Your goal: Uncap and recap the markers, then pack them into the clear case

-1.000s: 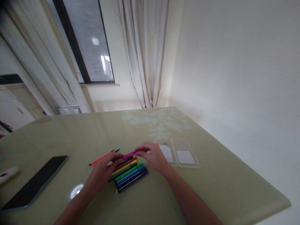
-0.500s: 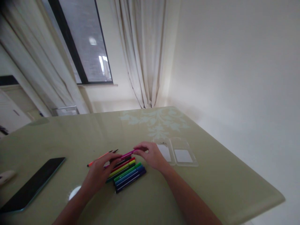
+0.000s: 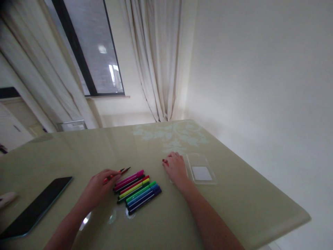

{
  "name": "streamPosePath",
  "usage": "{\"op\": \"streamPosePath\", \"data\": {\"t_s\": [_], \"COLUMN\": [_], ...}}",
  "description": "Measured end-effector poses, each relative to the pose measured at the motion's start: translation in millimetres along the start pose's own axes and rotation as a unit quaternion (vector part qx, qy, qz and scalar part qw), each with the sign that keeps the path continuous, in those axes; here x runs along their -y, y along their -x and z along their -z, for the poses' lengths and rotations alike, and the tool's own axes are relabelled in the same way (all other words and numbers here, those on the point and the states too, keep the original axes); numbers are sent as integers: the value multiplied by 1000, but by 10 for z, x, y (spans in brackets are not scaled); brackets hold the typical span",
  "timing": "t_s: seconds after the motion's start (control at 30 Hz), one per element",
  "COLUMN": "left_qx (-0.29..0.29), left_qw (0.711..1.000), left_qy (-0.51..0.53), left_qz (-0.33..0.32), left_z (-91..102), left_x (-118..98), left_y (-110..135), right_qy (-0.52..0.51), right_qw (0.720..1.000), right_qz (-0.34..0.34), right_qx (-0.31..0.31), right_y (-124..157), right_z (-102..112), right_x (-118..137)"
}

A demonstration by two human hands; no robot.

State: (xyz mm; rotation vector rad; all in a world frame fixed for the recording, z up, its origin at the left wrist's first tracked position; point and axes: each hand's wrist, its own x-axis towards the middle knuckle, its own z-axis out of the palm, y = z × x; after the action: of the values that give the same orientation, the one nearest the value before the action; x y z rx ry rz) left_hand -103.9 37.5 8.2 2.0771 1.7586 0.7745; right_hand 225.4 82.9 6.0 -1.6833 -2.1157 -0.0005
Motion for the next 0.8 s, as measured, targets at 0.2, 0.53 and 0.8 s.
{"op": "streamPosePath", "data": {"t_s": [0.2,0.53,0.8], "left_qx": [-41,-65,-37], "left_qw": [987,995,989], "left_qy": [-134,-37,122], "left_qz": [75,71,-69], "left_z": [0,24,-162], "left_x": [280,155,-359], "left_y": [-12,-3,51], "right_qy": [-24,-307,-395], "right_qw": [999,949,913], "right_qz": [16,67,106], "right_qx": [24,18,-8], "right_y": [22,34,115], "right_z": [-19,52,167], "right_x": [53,256,442]}}
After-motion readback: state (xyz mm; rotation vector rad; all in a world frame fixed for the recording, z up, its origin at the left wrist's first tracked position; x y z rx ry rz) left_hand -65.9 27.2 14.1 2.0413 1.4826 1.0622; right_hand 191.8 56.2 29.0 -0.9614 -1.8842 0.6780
